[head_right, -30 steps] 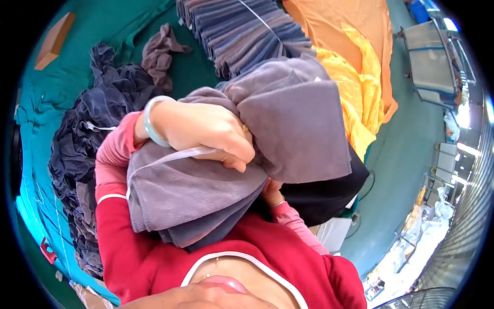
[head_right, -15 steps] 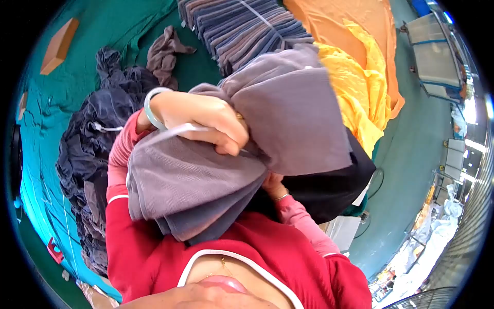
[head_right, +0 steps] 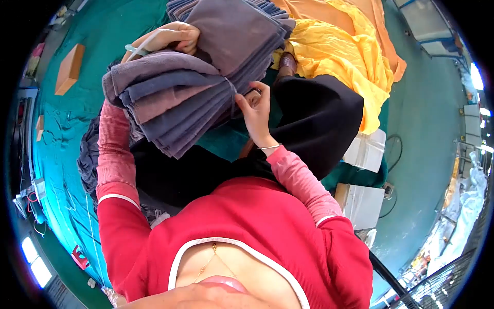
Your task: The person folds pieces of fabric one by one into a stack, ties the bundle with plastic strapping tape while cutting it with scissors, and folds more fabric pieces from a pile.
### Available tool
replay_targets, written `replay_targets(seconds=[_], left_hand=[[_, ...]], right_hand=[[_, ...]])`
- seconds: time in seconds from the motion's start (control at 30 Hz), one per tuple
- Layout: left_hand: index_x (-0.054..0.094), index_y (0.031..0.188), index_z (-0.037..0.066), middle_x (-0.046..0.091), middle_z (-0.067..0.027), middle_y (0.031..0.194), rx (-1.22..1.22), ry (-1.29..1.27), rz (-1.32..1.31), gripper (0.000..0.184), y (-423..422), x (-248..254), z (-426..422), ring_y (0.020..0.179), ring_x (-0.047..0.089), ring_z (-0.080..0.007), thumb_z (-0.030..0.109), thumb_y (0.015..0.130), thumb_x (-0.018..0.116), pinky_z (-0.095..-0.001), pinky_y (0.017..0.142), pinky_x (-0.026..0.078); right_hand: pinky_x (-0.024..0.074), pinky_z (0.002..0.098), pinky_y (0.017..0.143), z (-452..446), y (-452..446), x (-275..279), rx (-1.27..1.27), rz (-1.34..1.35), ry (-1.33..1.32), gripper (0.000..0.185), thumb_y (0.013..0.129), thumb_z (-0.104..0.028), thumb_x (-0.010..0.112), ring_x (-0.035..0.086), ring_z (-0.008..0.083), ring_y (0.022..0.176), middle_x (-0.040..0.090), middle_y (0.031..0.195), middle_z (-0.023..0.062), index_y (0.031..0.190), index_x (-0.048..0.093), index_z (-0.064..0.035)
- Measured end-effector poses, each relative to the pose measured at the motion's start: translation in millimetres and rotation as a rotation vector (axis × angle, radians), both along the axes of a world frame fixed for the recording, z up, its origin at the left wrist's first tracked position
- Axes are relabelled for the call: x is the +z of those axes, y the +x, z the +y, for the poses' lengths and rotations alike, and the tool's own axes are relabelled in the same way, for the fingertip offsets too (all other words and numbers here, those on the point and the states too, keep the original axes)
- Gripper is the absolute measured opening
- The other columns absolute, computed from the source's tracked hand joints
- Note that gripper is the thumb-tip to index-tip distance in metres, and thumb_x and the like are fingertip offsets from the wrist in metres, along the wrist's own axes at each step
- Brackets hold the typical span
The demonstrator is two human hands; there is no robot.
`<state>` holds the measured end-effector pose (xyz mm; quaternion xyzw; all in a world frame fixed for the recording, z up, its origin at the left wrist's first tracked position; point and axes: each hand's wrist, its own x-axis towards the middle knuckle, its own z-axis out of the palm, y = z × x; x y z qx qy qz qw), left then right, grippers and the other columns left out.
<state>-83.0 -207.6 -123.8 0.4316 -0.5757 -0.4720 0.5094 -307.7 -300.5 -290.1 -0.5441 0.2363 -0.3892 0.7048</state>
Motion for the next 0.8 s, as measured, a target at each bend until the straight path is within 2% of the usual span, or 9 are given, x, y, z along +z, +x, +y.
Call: replay_targets(seconds=[0.1,0.23,0.33,0.4,0.43,0.53,0.63,0.77,0.8], left_hand=[[0.044,0.069,0.007,0.043,0.0000,0.065,-0.010,0.027,-0.030,0.033,-7,-8,-1,0.061,0.039,-0.0089,0.025,0.097,0.047,-0.0206,0.060,0.036],[0.044,0.067,0.009,0.044,0.0012,0.062,-0.013,0.067,-0.047,0.035,33,-31,-11,0.058,0.039,-0.0075,0.028,0.097,0.048,-0.0198,0.058,0.036],[0.044,0.066,0.010,0.044,0.0022,0.059,0.006,0.091,-0.055,0.037,59,-57,-38,0.056,0.039,-0.0065,0.031,0.097,0.049,-0.0192,0.056,0.036],[0.044,0.066,0.011,0.045,0.0028,0.058,0.021,0.112,-0.058,0.038,75,-71,-40,0.054,0.040,-0.0058,0.033,0.096,0.050,-0.0188,0.054,0.036],[0.044,0.066,0.011,0.044,0.0029,0.058,0.050,0.075,-0.088,0.038,81,-77,-41,0.055,0.039,-0.0058,0.033,0.096,0.049,-0.0188,0.054,0.036],[0.043,0.066,0.011,0.043,0.0033,0.059,0.070,0.074,-0.097,0.038,80,-70,-42,0.055,0.038,-0.0057,0.033,0.097,0.048,-0.0190,0.054,0.035],[0.042,0.066,0.010,0.041,0.0043,0.059,-0.043,0.178,-0.039,0.038,69,-47,-45,0.056,0.036,-0.0053,0.032,0.097,0.048,-0.0187,0.053,0.033],[0.041,0.066,0.010,0.037,0.0042,0.060,0.175,0.203,-0.037,0.041,75,-62,-35,0.056,0.034,-0.0057,0.036,0.097,0.047,-0.0200,0.053,0.031],[0.040,0.066,0.010,0.037,0.0038,0.061,-0.013,0.208,-0.096,0.042,64,-34,-44,0.058,0.034,-0.0059,0.037,0.097,0.047,-0.0203,0.054,0.031]], right_hand=[[0.0347,0.0164,0.046,2,-12,4,0.258,0.061,0.342,0.009,0.086,-0.006,0.064,0.047,0.0043,0.053,0.052,0.065,-0.0012,0.090,0.057,-0.0023],[0.0401,0.0185,0.045,3,-2,-9,0.294,0.137,0.521,0.005,0.084,-0.005,0.064,0.052,0.0072,0.051,0.057,0.067,-0.0001,0.085,0.062,-0.0010],[0.0426,0.0189,0.049,-9,3,-6,0.330,0.270,0.433,0.010,0.081,-0.007,0.069,0.054,0.0078,0.055,0.058,0.068,0.0005,0.079,0.061,-0.0008],[0.0451,0.0222,0.054,-18,11,-7,0.165,0.415,0.023,0.019,0.074,-0.012,0.076,0.057,0.0084,0.062,0.058,0.068,0.0025,0.076,0.060,-0.0014],[0.0461,0.0274,0.053,-23,19,-4,-0.053,0.348,-0.415,0.027,0.066,-0.016,0.080,0.058,0.0131,0.061,0.058,0.070,0.0045,0.075,0.059,-0.0029],[0.0397,0.0350,0.073,-29,24,17,-0.366,0.505,-1.073,0.023,0.060,-0.017,0.075,0.056,0.0230,0.077,0.058,0.076,0.0054,0.077,0.061,-0.0085],[0.0349,0.0374,0.078,-33,38,11,-0.404,0.511,-1.150,0.018,0.063,-0.020,0.071,0.055,0.0241,0.081,0.058,0.076,0.0038,0.076,0.061,-0.0103],[0.0351,0.0384,0.076,-35,37,14,-0.237,0.568,-1.130,0.011,0.066,-0.015,0.066,0.057,0.0244,0.079,0.059,0.076,0.0042,0.072,0.060,-0.0082],[0.0364,0.0383,0.074,-36,35,15,-0.152,0.570,-1.077,0.010,0.067,-0.015,0.066,0.057,0.0251,0.077,0.060,0.076,0.0048,0.072,0.060,-0.0079]])
